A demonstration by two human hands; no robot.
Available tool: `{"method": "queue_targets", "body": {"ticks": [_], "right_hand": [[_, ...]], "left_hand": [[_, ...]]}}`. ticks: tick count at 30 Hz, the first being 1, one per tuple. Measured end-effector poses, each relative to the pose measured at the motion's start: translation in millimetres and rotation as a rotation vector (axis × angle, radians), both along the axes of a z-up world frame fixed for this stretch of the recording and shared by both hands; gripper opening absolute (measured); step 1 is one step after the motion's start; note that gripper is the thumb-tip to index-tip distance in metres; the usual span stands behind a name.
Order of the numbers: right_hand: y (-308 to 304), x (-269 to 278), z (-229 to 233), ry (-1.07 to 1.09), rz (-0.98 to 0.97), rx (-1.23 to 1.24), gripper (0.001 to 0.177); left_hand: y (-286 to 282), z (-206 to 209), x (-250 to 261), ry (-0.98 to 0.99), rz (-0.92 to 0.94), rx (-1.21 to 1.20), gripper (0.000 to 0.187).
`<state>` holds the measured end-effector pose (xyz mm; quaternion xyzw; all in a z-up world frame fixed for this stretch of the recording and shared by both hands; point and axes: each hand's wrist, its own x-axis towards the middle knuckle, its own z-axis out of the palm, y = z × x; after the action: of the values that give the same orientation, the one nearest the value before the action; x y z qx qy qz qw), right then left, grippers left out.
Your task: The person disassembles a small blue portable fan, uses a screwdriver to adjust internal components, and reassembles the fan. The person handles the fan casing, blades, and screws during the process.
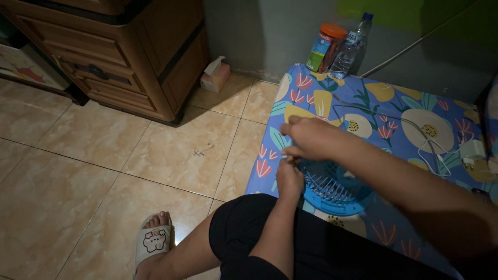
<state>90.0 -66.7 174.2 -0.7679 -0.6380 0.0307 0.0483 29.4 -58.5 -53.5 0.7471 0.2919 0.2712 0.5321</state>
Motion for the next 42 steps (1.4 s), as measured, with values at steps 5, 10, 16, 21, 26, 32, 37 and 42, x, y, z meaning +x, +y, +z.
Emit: {"method": "queue_targets", "body": {"ticks": [5,10,16,21,26,32,37,42], "right_hand": [[-2.6,18.6,-19.8,-0.082,-0.065,-0.187,0.025],[8.1,3.1,-20.2,-0.169,-0.272,-0.241,0.042],[5.9,-3.6,-7.3,-0.076,-0.304,-0.248,0.044],[-6.3,20.1,-27.9,-0.084,-0.072,-0.022,0.021],[-1.5,6.8,-18.4,-0.17,-0.363,-0.264,0.049],[-12.7,15.8,-14.4,-0.045,-0.101,-0.019,0.041],[-13.4,32.8,-33.7,-0.083,-0.063,-0.091,0.023],[-5.1,21.2,-23.3,-0.178,-0.376,-0.27,0.056]], "left_hand": [[3.1,20.8,-7.0,0.053,-0.018,-0.039,0.024],[2.6,26.6,-10.8,0.041,-0.019,-0.015,0.023],[3.0,3.7,-0.2,-0.006,-0.015,0.092,0.036],[1.5,8.2,-2.5,0.021,-0.041,0.044,0.038],[3.5,27.1,-11.2,0.053,-0.055,-0.005,0.024],[3.6,19.7,-5.5,-0.005,-0.024,0.027,0.04],[1.7,20.2,-7.6,0.052,-0.035,0.025,0.021],[1.7,27.7,-8.8,0.046,-0.028,-0.015,0.018]]}}
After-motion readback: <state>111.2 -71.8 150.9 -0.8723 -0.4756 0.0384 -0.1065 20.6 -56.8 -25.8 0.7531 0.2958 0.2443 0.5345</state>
